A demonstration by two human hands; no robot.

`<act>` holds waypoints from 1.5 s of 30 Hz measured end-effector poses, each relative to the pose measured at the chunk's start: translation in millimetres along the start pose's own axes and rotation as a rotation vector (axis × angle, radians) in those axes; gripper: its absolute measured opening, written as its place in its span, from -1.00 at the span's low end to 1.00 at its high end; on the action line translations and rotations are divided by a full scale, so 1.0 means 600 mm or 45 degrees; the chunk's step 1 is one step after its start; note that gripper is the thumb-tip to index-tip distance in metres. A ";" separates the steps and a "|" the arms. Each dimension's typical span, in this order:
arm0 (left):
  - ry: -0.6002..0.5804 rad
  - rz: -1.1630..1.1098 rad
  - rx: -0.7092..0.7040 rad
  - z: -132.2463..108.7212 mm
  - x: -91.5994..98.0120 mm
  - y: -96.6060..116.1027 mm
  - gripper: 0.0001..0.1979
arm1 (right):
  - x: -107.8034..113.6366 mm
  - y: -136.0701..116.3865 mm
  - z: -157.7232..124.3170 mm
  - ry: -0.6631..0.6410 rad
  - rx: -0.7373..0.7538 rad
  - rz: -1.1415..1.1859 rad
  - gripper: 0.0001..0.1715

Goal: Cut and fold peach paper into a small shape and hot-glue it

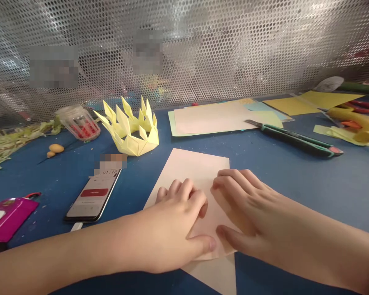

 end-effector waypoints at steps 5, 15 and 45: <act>-0.034 -0.042 0.001 0.005 -0.007 -0.008 -0.56 | -0.027 0.012 0.004 0.004 -0.101 0.102 -0.39; -0.004 -0.160 -0.006 0.008 -0.014 -0.014 -0.48 | -0.001 0.023 -0.002 -0.397 -0.116 0.258 -0.14; -0.030 -0.073 -0.063 0.002 -0.002 -0.013 -0.56 | 0.000 0.029 -0.004 -0.387 -0.168 0.455 -0.29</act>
Point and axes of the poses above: each hand's wrist, its own z-axis towards the middle knuckle, its own x-axis out of the back of the hand, y = z × x, the point moved 6 cm from there along z, towards the middle knuckle, and after that the axes turned 13 degrees about -y, right-handed, at the moved point
